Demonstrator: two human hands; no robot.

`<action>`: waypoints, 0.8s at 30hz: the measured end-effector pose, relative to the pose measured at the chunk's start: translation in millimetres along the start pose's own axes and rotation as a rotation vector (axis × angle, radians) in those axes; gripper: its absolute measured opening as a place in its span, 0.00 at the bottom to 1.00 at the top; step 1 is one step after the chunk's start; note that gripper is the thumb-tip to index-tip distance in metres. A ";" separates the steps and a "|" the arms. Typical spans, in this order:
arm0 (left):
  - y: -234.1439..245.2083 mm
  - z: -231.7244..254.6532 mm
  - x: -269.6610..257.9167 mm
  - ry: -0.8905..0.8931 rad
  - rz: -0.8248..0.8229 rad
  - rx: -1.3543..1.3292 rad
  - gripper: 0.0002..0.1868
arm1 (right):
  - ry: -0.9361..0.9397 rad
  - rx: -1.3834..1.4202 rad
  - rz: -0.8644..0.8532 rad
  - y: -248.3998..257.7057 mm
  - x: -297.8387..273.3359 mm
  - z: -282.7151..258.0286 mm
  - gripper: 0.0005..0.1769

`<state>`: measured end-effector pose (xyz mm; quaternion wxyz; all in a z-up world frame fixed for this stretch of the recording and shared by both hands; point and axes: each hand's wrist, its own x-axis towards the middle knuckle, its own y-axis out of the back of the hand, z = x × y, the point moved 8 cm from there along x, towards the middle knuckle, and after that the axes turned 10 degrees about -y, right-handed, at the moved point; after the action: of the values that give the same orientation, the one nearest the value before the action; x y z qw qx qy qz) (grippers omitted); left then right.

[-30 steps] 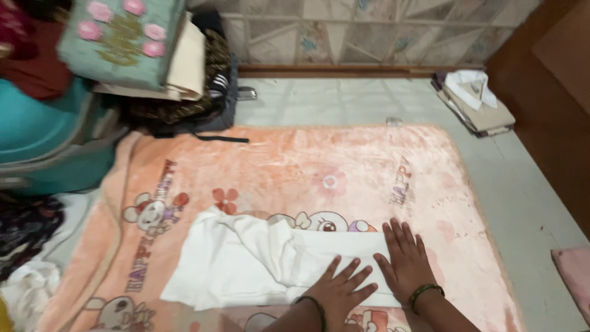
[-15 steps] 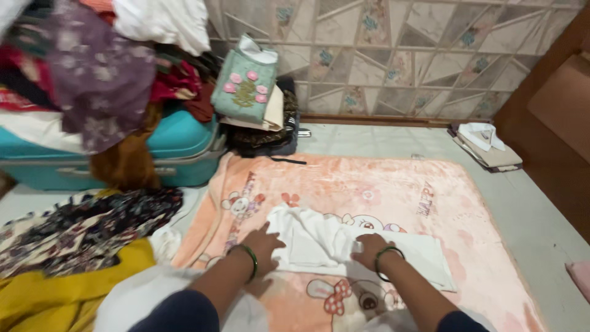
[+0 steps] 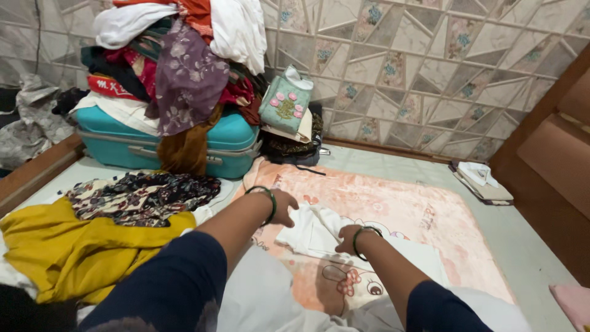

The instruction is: The person folds a white shirt and a patterned top by hand on a blanket spread on the floor, placing them near a pile of laundry.

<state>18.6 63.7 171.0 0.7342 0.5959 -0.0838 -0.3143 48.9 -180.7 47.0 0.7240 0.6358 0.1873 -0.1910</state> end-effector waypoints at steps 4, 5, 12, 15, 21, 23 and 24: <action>14.2 -0.6 -9.1 0.044 -0.074 -0.041 0.40 | 0.134 -0.131 0.086 6.8 4.2 -29.7 0.39; 18.4 0.1 -8.6 0.040 -0.072 -0.042 0.40 | 0.134 -0.090 0.049 5.6 1.0 -35.1 0.38; 14.5 1.5 47.3 -0.046 -0.216 0.091 0.41 | 0.058 -0.114 -0.263 -27.4 -14.5 -47.3 0.33; 4.8 9.9 82.9 -0.115 -0.229 0.114 0.40 | 0.045 0.112 -0.027 -40.5 9.1 3.8 0.32; -21.2 26.0 131.3 -0.185 -0.257 0.087 0.38 | -0.081 0.010 0.051 -101.3 25.6 129.3 0.26; -38.3 29.0 152.6 -0.240 -0.278 0.118 0.37 | -0.189 0.094 -0.002 -118.1 16.5 158.1 0.25; -45.7 27.6 162.9 -0.260 -0.276 0.118 0.36 | -0.279 0.166 -0.045 -128.0 2.9 171.8 0.24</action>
<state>116.8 -54.7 95.3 0.6308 0.5983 -0.1139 -0.4808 -9.7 -366.5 -42.4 0.6834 0.6566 0.0826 -0.3083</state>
